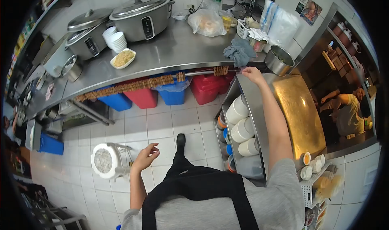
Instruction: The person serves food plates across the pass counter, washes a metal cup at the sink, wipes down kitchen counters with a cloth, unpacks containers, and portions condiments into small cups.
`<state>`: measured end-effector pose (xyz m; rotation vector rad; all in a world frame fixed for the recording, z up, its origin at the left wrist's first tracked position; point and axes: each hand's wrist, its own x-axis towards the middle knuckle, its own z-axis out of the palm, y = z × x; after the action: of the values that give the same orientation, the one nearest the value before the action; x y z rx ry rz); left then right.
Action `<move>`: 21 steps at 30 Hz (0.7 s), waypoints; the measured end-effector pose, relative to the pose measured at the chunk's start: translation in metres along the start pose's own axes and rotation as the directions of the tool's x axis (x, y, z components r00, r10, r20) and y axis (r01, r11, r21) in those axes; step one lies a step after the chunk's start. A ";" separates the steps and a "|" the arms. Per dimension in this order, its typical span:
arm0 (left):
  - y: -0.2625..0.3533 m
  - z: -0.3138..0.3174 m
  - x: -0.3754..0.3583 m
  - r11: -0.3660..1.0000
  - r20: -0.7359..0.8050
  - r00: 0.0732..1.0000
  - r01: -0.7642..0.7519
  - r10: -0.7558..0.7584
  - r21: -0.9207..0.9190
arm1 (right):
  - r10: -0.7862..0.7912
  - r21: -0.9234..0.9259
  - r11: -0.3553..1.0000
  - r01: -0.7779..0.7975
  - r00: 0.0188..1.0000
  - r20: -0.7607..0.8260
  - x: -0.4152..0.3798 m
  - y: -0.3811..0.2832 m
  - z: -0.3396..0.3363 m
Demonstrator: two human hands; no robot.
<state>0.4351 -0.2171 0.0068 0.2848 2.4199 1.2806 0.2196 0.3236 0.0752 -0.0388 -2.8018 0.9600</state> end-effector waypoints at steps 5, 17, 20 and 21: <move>0.003 -0.028 0.127 0.996 0.173 0.982 -0.083 0.077 0.028 | 0.250 -0.048 0.963 -0.267 0.943 -0.222 0.085 0.039 0.006; 0.128 -0.030 0.425 0.901 0.428 0.794 -0.405 0.431 -0.156 | 0.213 -0.016 0.959 -0.284 0.755 -0.620 0.154 0.045 0.048; 0.181 -0.001 0.455 0.837 0.179 0.820 -0.512 0.543 -0.195 | 0.392 0.432 0.888 -0.159 0.754 -0.528 0.109 -0.016 0.010; 0.205 0.012 0.458 0.832 0.226 0.802 -0.515 0.553 -0.207 | 0.378 0.478 0.872 -0.107 0.767 -0.519 0.089 -0.026 0.003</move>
<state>0.0256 0.0677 0.0602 1.1004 2.0615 1.4994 0.1323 0.3088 0.1032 -0.5709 -1.9855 1.3183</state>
